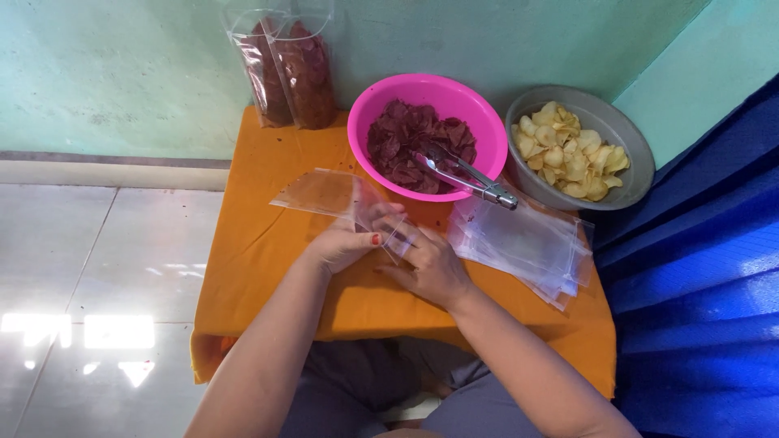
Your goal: Using tongs to fill plastic bags with purple and yellow chips from bowls.
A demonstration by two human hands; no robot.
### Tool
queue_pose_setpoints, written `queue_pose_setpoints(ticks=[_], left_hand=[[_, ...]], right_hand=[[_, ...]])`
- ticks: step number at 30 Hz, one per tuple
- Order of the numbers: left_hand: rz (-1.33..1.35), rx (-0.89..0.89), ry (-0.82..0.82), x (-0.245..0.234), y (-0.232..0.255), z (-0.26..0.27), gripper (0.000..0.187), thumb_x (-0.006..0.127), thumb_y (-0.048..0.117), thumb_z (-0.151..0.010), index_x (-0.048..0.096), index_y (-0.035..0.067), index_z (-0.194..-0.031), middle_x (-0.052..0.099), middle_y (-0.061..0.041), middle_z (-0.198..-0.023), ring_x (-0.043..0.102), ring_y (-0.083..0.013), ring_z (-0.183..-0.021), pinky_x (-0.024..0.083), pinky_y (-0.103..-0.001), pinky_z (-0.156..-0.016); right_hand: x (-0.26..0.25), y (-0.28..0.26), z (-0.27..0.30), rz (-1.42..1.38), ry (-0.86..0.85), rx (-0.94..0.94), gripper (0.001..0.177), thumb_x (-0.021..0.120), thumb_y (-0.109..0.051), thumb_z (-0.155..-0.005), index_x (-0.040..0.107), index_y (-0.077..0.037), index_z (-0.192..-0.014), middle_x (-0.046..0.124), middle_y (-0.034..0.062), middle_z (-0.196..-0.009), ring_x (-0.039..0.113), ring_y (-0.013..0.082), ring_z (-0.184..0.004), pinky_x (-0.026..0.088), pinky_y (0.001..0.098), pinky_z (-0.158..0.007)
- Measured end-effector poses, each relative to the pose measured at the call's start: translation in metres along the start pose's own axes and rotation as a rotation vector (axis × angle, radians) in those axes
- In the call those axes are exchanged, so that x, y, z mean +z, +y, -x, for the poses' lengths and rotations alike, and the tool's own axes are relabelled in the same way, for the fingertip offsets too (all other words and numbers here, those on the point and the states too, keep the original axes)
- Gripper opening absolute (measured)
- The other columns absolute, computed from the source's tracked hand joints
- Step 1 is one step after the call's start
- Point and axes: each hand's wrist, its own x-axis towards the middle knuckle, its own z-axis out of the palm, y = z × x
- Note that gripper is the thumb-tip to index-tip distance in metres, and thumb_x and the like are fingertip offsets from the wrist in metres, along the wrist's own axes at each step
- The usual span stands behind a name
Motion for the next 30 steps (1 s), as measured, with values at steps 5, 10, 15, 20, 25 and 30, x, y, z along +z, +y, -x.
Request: queue_pose_setpoints(ticks=[5, 10, 15, 20, 25, 30], left_hand=[[-0.06, -0.032, 0.005, 0.013, 0.008, 0.004, 0.073, 0.091, 0.014, -0.074, 0.058, 0.015, -0.139, 0.067, -0.015, -0.133, 0.066, -0.0274, -0.118, 0.057, -0.046, -0.099], [-0.047, 0.019, 0.035, -0.005, -0.001, 0.0, 0.077, 0.092, 0.016, -0.073, 0.054, 0.015, -0.139, 0.064, -0.017, -0.132, 0.063, -0.0313, -0.119, 0.055, -0.052, -0.103], [0.051, 0.152, 0.295, -0.061, -0.01, -0.006, 0.09, 0.088, 0.034, -0.081, 0.033, 0.047, -0.151, 0.048, -0.012, -0.154, 0.054, -0.0366, -0.136, 0.049, -0.056, -0.108], [0.102, 0.255, 0.373, -0.063, -0.003, -0.007, 0.096, 0.093, 0.042, -0.078, 0.03, 0.039, -0.151, 0.042, -0.023, -0.157, 0.047, -0.0488, -0.14, 0.04, -0.068, -0.111], [0.082, 0.314, 0.411, -0.045, 0.009, -0.005, 0.113, 0.093, 0.042, -0.079, 0.015, 0.05, -0.159, 0.045, -0.03, -0.153, 0.052, -0.0509, -0.137, 0.043, -0.067, -0.111], [-0.029, 0.359, 0.471, -0.042, 0.011, -0.006, 0.107, 0.088, 0.052, -0.082, 0.017, 0.043, -0.16, 0.049, -0.027, -0.142, 0.056, -0.043, -0.133, 0.042, -0.062, -0.114]], right_hand=[[0.008, 0.004, 0.0, 0.042, 0.06, -0.012, 0.045, 0.068, -0.047, -0.094, 0.07, -0.021, -0.131, 0.065, 0.0066, -0.137, 0.071, 0.033, -0.103, 0.057, 0.044, -0.084], [0.0, -0.001, -0.006, 0.013, 0.064, -0.031, 0.032, 0.052, -0.031, -0.104, 0.072, -0.025, -0.128, 0.068, 0.0048, -0.134, 0.071, 0.0319, -0.103, 0.057, 0.0409, -0.082], [0.005, 0.002, 0.0, -0.038, 0.149, -0.036, 0.024, 0.061, -0.019, -0.098, 0.078, -0.018, -0.114, 0.073, 0.0079, -0.115, 0.07, 0.0321, -0.085, 0.057, 0.0414, -0.073], [-0.006, -0.011, -0.008, -0.034, 0.103, -0.041, 0.02, 0.062, -0.017, -0.097, 0.078, -0.015, -0.109, 0.072, 0.0097, -0.111, 0.069, 0.033, -0.084, 0.056, 0.0423, -0.07], [-0.007, -0.012, -0.007, -0.066, 0.132, -0.026, 0.027, 0.059, -0.009, -0.095, 0.079, -0.016, -0.112, 0.072, 0.0111, -0.113, 0.067, 0.0325, -0.082, 0.057, 0.0422, -0.069], [-0.015, -0.021, -0.014, -0.09, 0.15, -0.02, 0.023, 0.059, -0.012, -0.099, 0.078, -0.015, -0.11, 0.072, 0.0129, -0.116, 0.068, 0.0328, -0.081, 0.057, 0.0424, -0.067]])
